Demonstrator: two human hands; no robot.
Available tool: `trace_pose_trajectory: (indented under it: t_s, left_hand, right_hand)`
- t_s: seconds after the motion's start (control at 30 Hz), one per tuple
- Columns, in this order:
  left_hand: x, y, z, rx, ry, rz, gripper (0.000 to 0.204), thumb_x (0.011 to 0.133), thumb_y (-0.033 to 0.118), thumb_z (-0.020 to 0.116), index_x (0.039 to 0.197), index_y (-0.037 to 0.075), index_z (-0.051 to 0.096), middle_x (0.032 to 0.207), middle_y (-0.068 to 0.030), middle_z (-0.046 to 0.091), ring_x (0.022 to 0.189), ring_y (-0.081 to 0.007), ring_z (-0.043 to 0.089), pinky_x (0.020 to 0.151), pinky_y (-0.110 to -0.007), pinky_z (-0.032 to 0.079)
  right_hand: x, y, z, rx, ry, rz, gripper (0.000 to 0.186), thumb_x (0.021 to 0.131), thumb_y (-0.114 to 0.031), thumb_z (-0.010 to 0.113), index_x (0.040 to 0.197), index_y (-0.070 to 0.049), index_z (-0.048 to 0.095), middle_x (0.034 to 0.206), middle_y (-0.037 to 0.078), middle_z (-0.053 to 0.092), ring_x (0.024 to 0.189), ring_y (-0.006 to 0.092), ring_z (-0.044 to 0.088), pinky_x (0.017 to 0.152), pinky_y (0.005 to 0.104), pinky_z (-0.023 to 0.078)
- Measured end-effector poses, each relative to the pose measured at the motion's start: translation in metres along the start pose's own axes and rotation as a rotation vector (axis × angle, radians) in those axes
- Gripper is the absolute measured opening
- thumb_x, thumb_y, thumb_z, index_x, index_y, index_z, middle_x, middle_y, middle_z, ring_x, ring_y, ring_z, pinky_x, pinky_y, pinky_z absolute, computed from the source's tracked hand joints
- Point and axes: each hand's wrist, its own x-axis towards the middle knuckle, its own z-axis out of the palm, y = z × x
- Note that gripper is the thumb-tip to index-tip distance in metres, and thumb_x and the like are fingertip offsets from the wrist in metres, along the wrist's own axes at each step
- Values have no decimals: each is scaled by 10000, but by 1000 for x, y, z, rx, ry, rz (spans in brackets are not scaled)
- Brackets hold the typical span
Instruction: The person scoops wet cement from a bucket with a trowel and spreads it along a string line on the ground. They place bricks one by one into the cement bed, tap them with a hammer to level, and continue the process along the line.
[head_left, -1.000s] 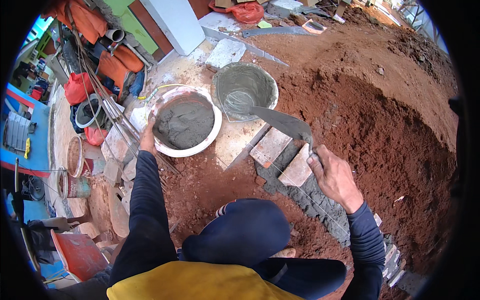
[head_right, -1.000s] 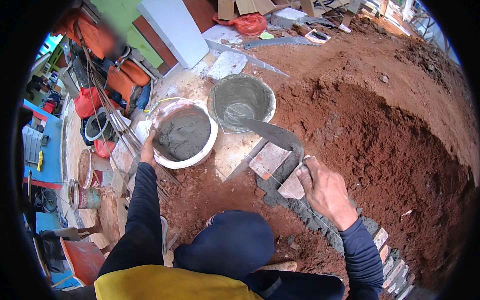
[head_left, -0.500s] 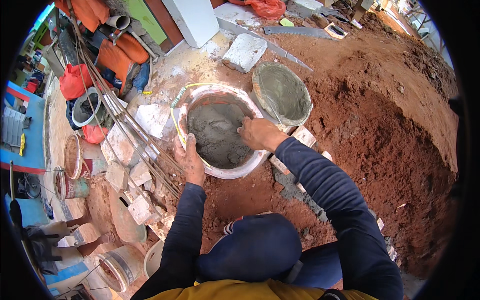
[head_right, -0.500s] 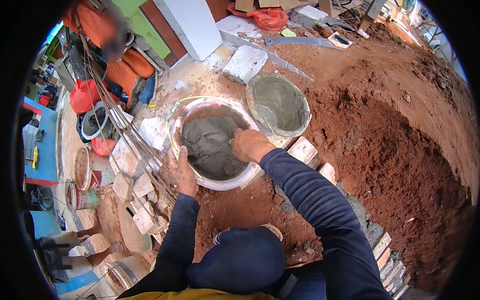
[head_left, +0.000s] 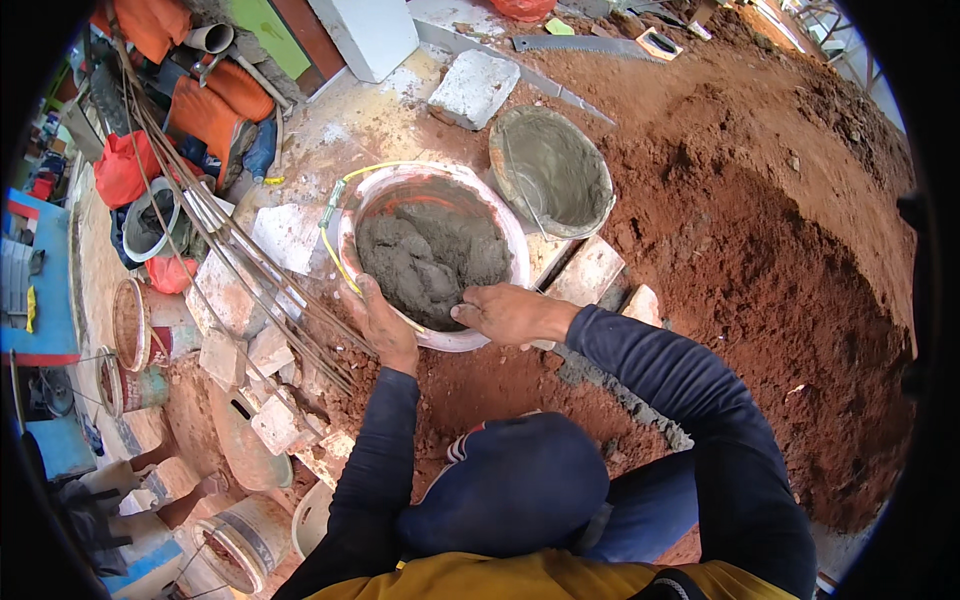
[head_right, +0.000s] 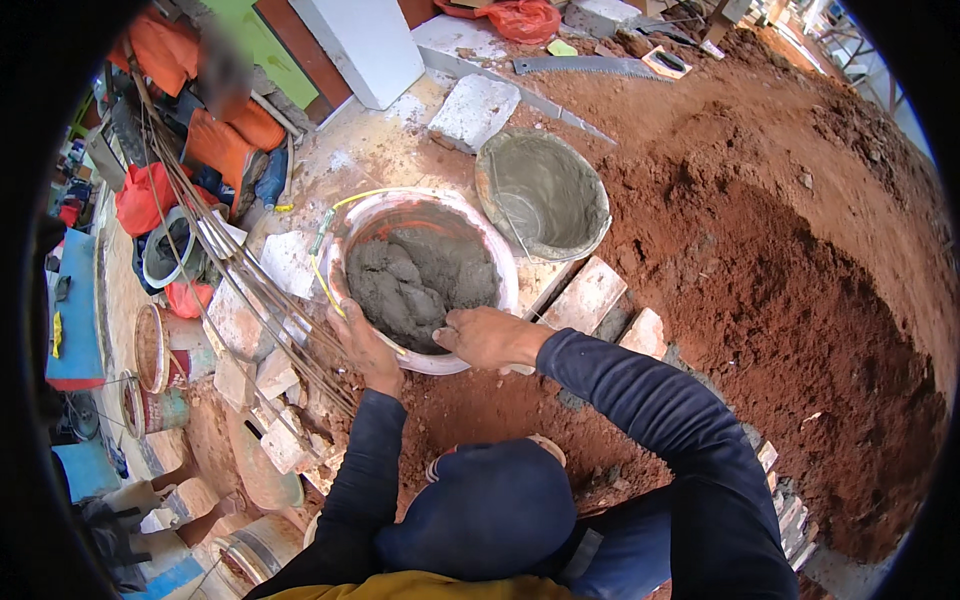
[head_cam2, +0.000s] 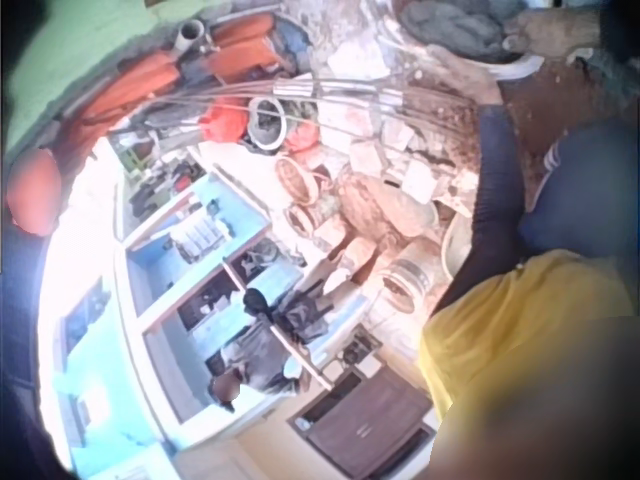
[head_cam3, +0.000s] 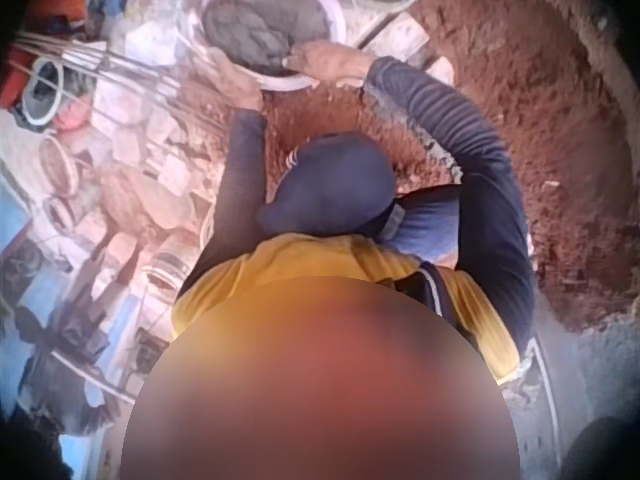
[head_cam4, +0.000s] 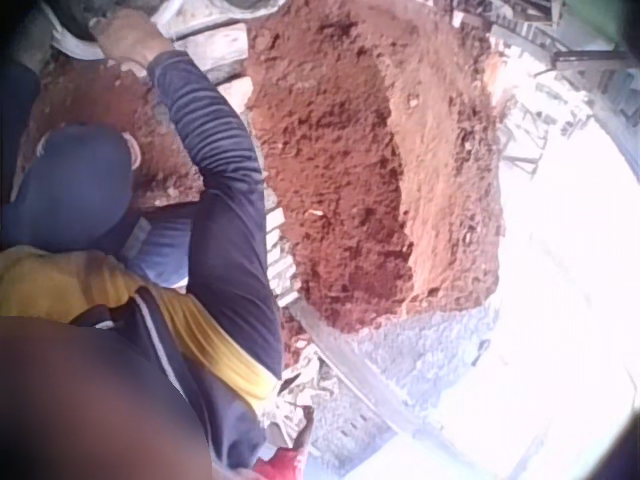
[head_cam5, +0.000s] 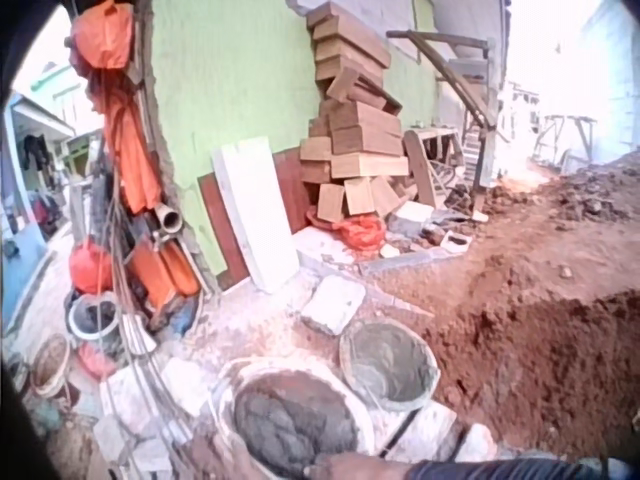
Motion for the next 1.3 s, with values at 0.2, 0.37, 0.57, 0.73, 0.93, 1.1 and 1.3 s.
trace_pose_trajectory:
  t_s: [0.2,0.37,0.57,0.73,0.93,1.1,1.3]
  left_hand:
    - [10,-3,-1,-294,-91,41,665,1137,441,354,1646,15,313,1687,-176,324,1551,-298,309,1278,-437,211]
    - [9,-14,-42,-86,-29,-60,639,1134,437,347,1667,86,309,1705,-159,296,1560,-316,294,1279,-451,241]
    - [10,28,-49,92,83,-52,834,978,247,720,1618,2,246,1538,-291,417,1350,-372,522,1095,-496,494]
    - [-62,52,49,284,-502,658,642,988,106,621,1575,1,385,1603,-227,420,1457,-368,447,1215,-501,364]
    - [-237,-20,219,343,-1628,1109,575,936,227,705,1465,39,581,1397,-197,631,1412,-372,487,1208,-522,338]
    - [-322,-41,281,866,-1987,1240,588,896,337,759,1388,37,638,1179,-192,740,1229,-372,632,1147,-501,378]
    - [-336,-27,283,855,-2205,1027,398,881,330,763,1148,36,758,1064,-201,763,1100,-369,678,1019,-482,446]
  right_hand:
    - [-25,-9,-27,258,-84,107,615,1085,-542,480,1242,29,648,846,150,669,625,235,685,581,398,600]
    - [-51,-15,-46,263,91,-36,541,1071,-485,519,1198,18,671,797,128,650,635,242,684,557,392,576]
    - [-190,54,-67,325,165,73,576,1050,-565,514,1150,-15,650,789,60,566,673,171,608,550,321,531]
    - [-361,113,-23,579,320,388,450,1047,-569,522,979,-138,633,687,-51,502,529,66,506,435,261,455]
    - [-515,194,97,806,661,785,397,1035,-516,564,915,-141,620,639,-51,504,467,72,482,400,271,439]
    - [-593,267,176,719,840,879,446,1039,-540,565,964,-106,638,652,19,561,578,165,592,574,363,529]
    - [-591,351,259,50,988,1030,428,1041,-477,553,1120,-68,652,852,222,722,799,407,722,776,530,556]
